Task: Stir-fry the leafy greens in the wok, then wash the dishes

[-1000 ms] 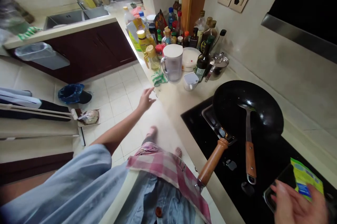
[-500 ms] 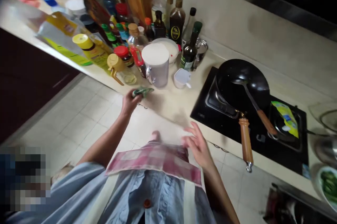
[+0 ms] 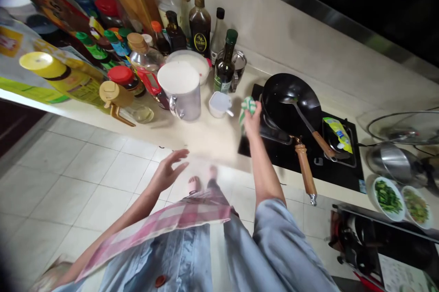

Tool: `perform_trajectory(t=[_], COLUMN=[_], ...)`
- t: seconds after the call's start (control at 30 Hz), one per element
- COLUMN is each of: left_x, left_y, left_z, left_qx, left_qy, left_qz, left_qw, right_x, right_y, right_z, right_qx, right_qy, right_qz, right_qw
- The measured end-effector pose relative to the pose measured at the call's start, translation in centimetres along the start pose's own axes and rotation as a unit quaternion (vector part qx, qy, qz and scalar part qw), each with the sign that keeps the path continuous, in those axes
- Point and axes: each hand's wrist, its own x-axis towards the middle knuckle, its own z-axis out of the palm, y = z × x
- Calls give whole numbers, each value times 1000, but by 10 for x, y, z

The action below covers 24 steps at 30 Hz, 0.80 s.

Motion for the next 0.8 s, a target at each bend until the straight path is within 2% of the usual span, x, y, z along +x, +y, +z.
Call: perform_trajectory(t=[0.03, 0.1, 0.17, 0.23, 0.33, 0.43, 0.53, 0.67, 0.8], left_x=[3, 11, 19, 26, 29, 32, 37, 39, 21], left_y=[0, 0, -1, -5, -14, -20, -21, -19, -22], left_z=[3, 11, 17, 20, 24, 30, 33, 27, 17], left_qx=[27, 89, 139, 166, 175, 164, 147, 133, 123], left_qy=[-13, -27, -23, -14, 0, 10, 22, 44, 55], left_qz=[21, 60, 82, 86, 79, 64, 50, 48, 24], left_qw=[999, 994, 987, 982, 981, 984, 988, 989, 991], right_x=[30, 82, 119, 140, 146, 132, 100, 34, -37], right_y=[-5, -10, -6, 6, 28, 45, 58, 76, 94], right_z=[6, 22, 39, 51, 62, 65, 66, 64, 67], right_qx=[-115, -189, -244, -314, -387, -419, -432, -435, -428], right_qy=[12, 10, -13, -48, -83, -60, -42, -40, -41], right_qz=[-20, -3, 7, -32, -109, -145, -155, -169, -198], right_qw=[993, 982, 970, 948, 912, 894, 888, 883, 881])
